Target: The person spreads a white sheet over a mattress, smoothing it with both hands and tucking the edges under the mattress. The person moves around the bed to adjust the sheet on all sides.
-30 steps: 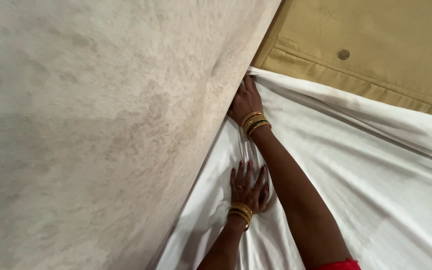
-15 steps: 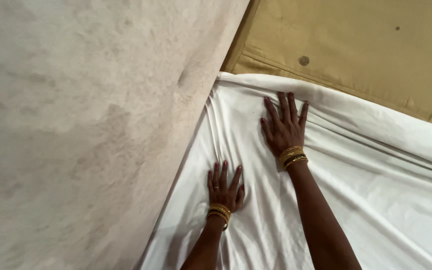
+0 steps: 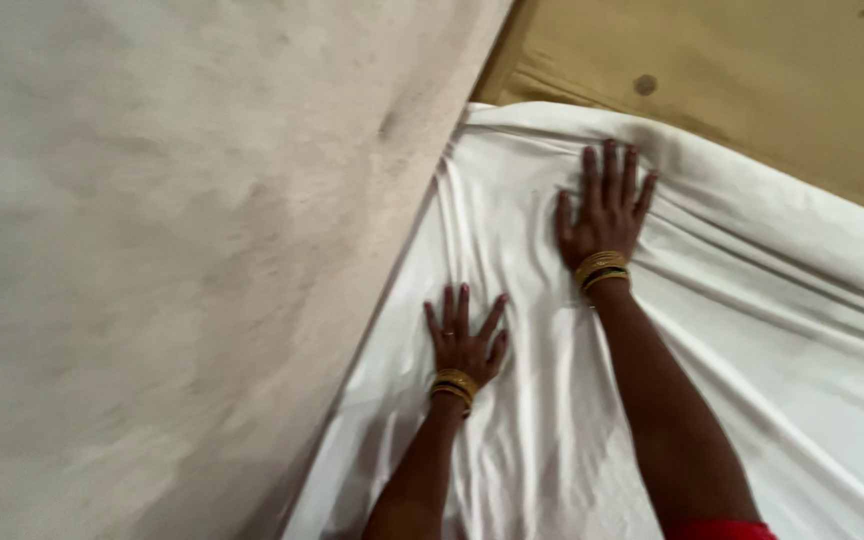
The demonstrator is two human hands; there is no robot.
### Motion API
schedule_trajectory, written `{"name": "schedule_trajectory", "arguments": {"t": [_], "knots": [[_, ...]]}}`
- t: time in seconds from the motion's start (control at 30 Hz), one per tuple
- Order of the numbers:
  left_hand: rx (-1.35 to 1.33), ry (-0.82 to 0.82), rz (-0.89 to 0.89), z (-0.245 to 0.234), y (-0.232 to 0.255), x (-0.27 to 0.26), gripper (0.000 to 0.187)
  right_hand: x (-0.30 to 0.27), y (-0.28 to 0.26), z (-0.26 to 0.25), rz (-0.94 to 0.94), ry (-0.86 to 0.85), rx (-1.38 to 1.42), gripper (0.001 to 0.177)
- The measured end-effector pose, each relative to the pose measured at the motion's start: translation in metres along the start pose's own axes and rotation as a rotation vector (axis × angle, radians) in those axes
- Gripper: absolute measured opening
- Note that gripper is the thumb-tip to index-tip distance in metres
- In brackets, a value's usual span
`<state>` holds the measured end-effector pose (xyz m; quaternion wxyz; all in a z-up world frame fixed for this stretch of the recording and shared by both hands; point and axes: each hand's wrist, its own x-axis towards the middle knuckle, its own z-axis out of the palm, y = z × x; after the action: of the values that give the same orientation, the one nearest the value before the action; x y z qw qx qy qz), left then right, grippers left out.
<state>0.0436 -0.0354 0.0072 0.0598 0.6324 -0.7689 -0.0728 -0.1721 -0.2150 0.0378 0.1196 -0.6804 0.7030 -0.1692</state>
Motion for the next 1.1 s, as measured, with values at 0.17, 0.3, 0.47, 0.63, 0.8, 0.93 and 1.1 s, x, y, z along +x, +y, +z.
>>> {"name": "schedule_trajectory", "arguments": {"t": [0.17, 0.3, 0.47, 0.63, 0.8, 0.93, 1.1], "knots": [[-0.107, 0.017, -0.280, -0.029, -0.030, 0.016, 0.067, -0.004, 0.002, 0.001, 0.000, -0.004, 0.077, 0.064], [-0.045, -0.016, -0.249, -0.038, -0.063, 0.071, 0.066, -0.006, 0.009, 0.009, -0.084, 0.044, -0.009, 0.063], [-0.264, -0.172, -0.411, -0.040, -0.061, 0.090, 0.076, -0.001, 0.005, 0.006, -0.020, 0.045, 0.035, 0.063], [-0.083, 0.133, -0.222, -0.031, -0.067, 0.078, 0.070, -0.015, -0.008, -0.001, -0.041, 0.086, 0.047, 0.061], [-0.030, 0.206, -0.236, -0.008, -0.073, 0.061, 0.061, -0.043, -0.067, 0.054, -0.596, -0.056, 0.095, 0.052], [0.000, 0.260, -0.307, 0.009, -0.077, 0.052, 0.063, -0.016, -0.142, 0.082, -0.662, -0.318, -0.017, 0.053], [-0.072, 0.176, -0.369, 0.021, -0.088, 0.053, 0.076, 0.009, -0.156, 0.080, -0.584, -0.307, 0.058, 0.042]]}}
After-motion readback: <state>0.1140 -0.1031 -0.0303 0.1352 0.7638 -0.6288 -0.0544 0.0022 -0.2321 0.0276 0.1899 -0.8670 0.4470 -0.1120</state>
